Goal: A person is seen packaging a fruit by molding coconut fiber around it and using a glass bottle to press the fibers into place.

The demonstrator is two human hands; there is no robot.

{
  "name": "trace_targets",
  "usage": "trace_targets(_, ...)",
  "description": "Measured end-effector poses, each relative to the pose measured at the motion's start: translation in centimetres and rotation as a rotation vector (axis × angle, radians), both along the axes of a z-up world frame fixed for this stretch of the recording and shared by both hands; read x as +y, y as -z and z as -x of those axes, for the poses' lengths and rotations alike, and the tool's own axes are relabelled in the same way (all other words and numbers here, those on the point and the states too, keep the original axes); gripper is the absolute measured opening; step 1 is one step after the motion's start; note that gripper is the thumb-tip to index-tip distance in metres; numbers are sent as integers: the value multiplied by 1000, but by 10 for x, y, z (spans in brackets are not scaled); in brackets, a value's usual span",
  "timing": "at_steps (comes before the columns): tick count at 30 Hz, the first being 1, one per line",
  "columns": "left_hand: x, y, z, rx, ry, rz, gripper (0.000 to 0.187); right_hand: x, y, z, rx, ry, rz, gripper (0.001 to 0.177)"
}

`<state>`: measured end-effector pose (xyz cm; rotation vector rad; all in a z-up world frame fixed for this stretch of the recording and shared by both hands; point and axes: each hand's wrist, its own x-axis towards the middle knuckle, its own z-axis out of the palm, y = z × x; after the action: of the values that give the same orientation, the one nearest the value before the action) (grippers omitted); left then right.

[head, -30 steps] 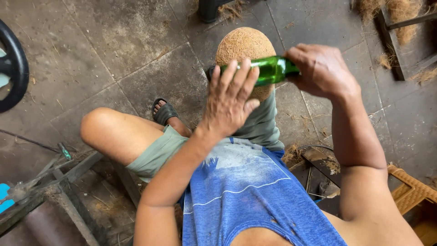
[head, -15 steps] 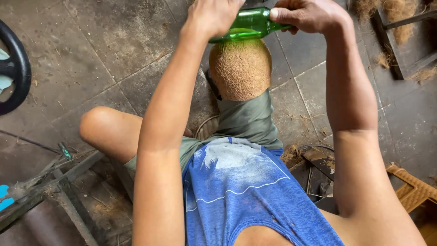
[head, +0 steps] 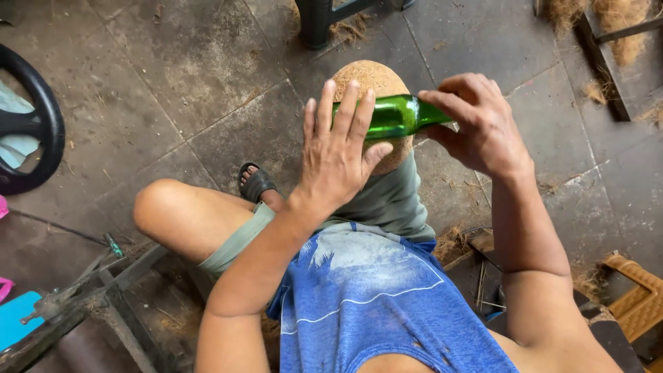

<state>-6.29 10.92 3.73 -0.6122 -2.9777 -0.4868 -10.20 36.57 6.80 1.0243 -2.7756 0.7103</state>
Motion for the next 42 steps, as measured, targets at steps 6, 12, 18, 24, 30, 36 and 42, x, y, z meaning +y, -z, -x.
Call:
trace_targets(6, -4, -37, 102, -334, -27, -126, 70, -12, -7, 54, -295, -55, 32, 44)
trace_targets(12, -21, -4, 154, -344, -140, -136, 51, -42, 14, 57, -353, 33, 17, 69)
trace_targets(18, -22, -50, 15, 195, 75, 72, 51, -45, 35, -30, 325, 134, 50, 41)
trace_targets(24, -22, -34, -7, 180, 14, 166, 66, -46, 49, -43, 82, 138, 415, 49)
trace_targets(30, -21, 1, -3, 62, -173, -514, 84, -15, 94, -27, -836, 350, 1179, 33)
trace_targets(36, -15, 48, -12, -21, -228, -587, 92, 11, 86, -30, -755, 331, 737, 32)
trace_targets(42, -30, 46, -13, -181, -148, -811, 106, -3, 60, -31, -462, 157, 507, 37)
